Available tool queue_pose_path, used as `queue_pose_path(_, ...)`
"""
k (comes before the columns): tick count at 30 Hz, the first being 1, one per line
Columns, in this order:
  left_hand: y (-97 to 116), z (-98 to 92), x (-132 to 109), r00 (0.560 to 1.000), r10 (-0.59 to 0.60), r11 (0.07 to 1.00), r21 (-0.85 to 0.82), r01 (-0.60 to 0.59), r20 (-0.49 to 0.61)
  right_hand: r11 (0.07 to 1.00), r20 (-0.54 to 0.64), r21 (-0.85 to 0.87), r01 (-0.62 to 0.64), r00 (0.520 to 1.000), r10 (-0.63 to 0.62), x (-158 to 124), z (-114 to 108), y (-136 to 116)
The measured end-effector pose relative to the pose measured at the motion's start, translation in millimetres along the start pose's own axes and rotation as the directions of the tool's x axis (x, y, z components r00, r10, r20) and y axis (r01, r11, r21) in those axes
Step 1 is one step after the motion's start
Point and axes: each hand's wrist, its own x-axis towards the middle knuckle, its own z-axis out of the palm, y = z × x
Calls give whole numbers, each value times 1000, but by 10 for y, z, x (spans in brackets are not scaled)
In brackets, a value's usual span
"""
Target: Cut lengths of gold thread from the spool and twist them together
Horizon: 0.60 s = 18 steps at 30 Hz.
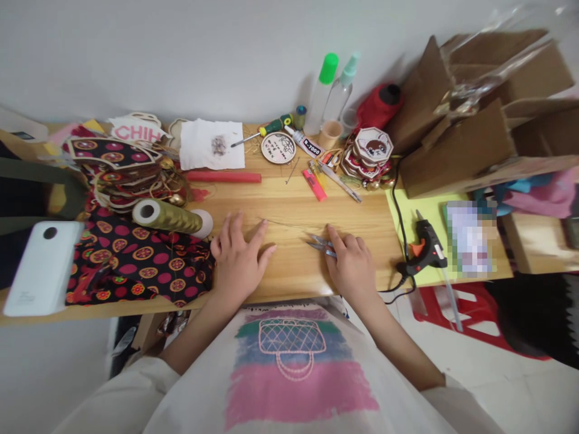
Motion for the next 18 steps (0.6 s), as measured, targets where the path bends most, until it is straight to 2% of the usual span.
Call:
queue_pose_path(12, 92, -58, 51, 994, 63, 998, -35, -61, 86, 999, 22, -15, 32, 999, -32, -28, -10, -29)
queue_pose_path(18, 126, -43, 79, 995, 65, 997, -37, -63, 73, 999, 36, -44, 21, 999, -19, 16, -41, -54)
